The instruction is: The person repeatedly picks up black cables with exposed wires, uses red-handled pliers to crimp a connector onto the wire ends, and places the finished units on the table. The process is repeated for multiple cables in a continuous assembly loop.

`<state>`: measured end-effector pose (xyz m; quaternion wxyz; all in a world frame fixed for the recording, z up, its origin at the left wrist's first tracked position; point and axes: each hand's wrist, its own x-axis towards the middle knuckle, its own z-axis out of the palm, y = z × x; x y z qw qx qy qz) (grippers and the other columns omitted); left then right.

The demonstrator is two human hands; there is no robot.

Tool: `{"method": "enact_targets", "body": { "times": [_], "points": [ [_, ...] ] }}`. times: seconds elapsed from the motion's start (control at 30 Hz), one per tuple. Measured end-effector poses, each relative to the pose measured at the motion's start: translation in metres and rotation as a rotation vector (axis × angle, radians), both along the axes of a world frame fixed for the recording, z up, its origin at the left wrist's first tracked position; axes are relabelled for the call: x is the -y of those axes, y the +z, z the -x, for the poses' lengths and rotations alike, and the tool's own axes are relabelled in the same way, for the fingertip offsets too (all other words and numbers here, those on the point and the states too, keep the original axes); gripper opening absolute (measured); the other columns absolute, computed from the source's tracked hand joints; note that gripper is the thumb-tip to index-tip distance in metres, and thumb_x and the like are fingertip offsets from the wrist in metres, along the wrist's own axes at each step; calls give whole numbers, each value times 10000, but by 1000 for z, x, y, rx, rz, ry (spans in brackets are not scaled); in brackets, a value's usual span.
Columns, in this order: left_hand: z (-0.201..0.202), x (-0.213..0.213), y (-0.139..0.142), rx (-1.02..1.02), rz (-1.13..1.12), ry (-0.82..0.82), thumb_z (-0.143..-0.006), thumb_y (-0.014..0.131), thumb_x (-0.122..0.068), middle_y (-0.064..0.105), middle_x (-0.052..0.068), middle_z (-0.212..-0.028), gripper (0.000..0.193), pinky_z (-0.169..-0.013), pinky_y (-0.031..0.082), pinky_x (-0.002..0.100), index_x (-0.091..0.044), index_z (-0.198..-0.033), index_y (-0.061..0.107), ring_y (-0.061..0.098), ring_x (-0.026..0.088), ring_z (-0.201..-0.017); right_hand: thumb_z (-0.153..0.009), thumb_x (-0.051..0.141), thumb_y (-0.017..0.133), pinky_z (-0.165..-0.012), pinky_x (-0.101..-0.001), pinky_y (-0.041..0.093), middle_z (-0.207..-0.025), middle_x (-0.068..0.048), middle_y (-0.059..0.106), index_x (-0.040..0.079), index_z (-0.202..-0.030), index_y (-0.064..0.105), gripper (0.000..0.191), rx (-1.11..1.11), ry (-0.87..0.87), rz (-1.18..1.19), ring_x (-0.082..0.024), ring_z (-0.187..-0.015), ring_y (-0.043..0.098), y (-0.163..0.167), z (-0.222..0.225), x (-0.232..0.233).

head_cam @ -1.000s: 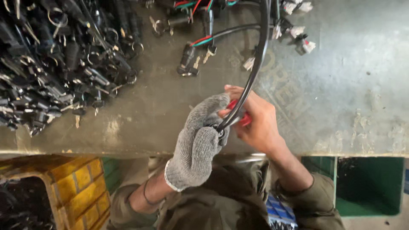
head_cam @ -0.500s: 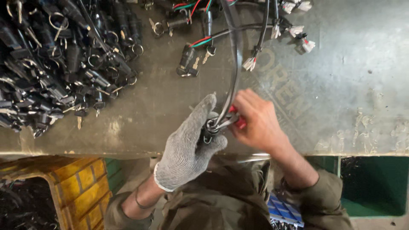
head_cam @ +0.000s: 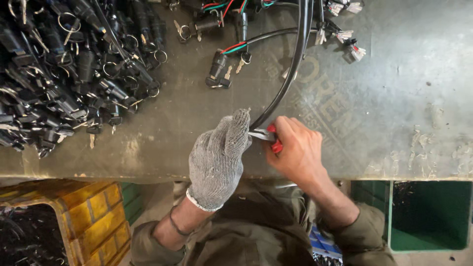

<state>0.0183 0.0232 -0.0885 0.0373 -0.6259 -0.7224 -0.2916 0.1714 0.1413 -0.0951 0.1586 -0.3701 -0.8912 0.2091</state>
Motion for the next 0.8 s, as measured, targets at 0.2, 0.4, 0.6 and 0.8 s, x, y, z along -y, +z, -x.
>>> {"method": "enact_targets", "body": {
  "times": [0.2, 0.4, 0.6, 0.8],
  "points": [
    [10, -3, 4, -41, -74, -58, -915, 738, -131, 632, 160, -1324, 643, -885, 520, 451, -43, -1497, 479, 642, 329, -1053, -756, 175, 817, -656, -439, 489, -884, -127, 633, 42, -1032, 585, 384, -234, 107, 149, -349, -815, 634, 1, 6, 12],
    [14, 6, 37, 814, 74, -316, -992, 743, -143, 707, 114, -1180, 621, -922, 565, 335, -63, -1548, 477, 690, 218, -1020, -665, 94, 785, -656, -443, 485, -831, -115, 623, 59, -921, 604, 316, -243, 110, 22, -348, -806, 642, -14, 13, -5],
    [14, 12, 21, 1590, 297, -357, -998, 706, -185, 665, 55, -1049, 638, -817, 555, 279, -79, -1587, 485, 609, 127, -905, -637, 49, 727, -744, -427, 510, -895, -118, 607, 34, -913, 577, 315, -407, 300, 92, -347, -859, 621, -29, 13, -20],
    [58, -9, 74, 343, -5, 9, -937, 744, -172, 647, 120, -1304, 562, -920, 548, 288, -48, -1439, 521, 679, 186, -1064, -720, 454, 902, -830, -466, 486, -1056, -139, 603, 37, -1086, 623, 621, -41, 171, -137, -361, -984, 589, -21, 10, -35]
  ]
}}
